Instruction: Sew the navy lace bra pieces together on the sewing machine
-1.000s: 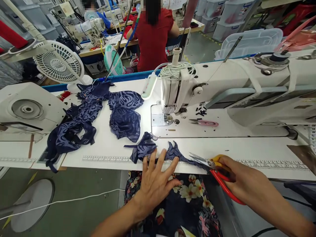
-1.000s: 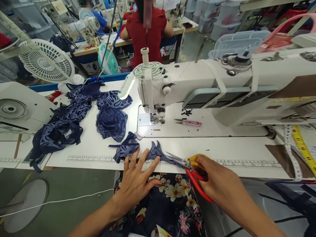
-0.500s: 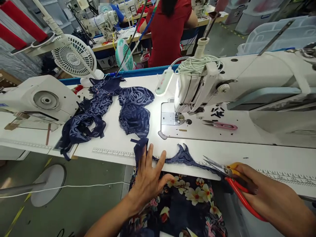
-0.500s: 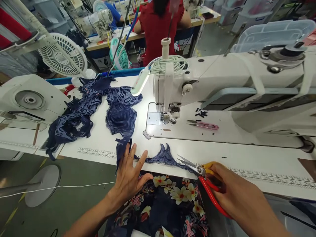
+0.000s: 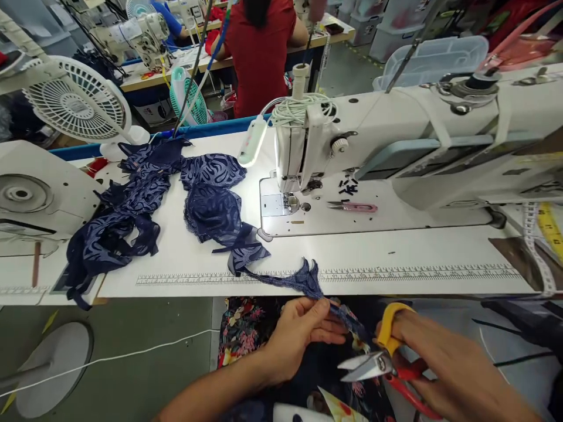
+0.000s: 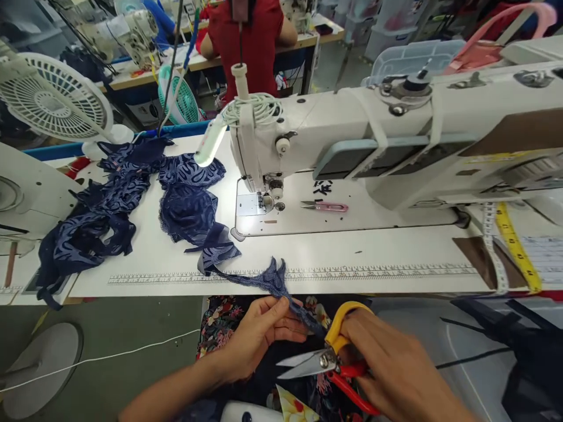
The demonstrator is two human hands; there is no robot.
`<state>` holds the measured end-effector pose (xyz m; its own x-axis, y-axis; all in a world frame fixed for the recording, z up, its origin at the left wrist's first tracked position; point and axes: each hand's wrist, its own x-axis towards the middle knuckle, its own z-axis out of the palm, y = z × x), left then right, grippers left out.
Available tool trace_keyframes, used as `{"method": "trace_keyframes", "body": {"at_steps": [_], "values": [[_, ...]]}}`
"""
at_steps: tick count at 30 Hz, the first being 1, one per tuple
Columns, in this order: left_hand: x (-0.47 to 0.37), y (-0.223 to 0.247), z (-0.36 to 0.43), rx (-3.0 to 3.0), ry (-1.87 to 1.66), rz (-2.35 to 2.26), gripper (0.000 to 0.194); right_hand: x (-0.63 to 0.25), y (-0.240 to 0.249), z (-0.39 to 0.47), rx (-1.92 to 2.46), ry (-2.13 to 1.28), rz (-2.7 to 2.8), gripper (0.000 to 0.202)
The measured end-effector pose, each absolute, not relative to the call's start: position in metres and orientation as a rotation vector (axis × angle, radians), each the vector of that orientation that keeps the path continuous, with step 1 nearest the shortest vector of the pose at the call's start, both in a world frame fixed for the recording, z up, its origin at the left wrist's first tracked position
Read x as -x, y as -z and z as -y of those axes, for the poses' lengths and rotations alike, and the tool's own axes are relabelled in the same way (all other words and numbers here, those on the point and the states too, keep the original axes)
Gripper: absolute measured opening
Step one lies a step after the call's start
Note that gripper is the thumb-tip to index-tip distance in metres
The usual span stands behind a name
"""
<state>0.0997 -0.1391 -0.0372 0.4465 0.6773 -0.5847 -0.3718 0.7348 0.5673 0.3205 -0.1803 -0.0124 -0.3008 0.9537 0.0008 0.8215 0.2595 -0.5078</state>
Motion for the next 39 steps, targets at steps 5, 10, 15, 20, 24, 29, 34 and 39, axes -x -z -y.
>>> {"method": "trace_keyframes", "body": {"at_steps": [5,10,15,20,24,29,34,39], "values": [[-0.105,0.037,0.144,-0.363,-0.674,-0.951,0.055,-0.322,0.033,0.197,1.602,-0.844,2.244,0.017],[-0.104,0.039,0.144,-0.415,-0.706,-0.963,0.050,-0.321,0.032,0.198,1.866,-0.946,2.010,0.018],[-0.105,0.038,0.145,-0.447,-0.712,-1.010,0.046,-0.322,0.026,0.195,1.953,-0.827,2.027,0.036],[-0.107,0.038,0.147,-0.540,-0.702,-1.018,0.043,-0.318,0.028,0.191,1.934,-0.870,2.065,0.036],[-0.107,0.039,0.147,-0.578,-0.712,-1.031,0.041,-0.315,0.031,0.191,1.929,-0.955,2.031,0.031],[-0.108,0.039,0.145,-0.603,-0.708,-1.035,0.041,-0.313,0.038,0.199,1.900,-1.148,1.969,0.028],[-0.108,0.038,0.143,-0.522,-0.725,-1.011,0.040,-0.312,0.042,0.205,1.975,-1.089,1.953,0.030],[-0.110,0.042,0.144,-0.511,-0.741,-1.016,0.036,-0.311,0.038,0.206,2.082,-0.890,1.957,0.036]]}}
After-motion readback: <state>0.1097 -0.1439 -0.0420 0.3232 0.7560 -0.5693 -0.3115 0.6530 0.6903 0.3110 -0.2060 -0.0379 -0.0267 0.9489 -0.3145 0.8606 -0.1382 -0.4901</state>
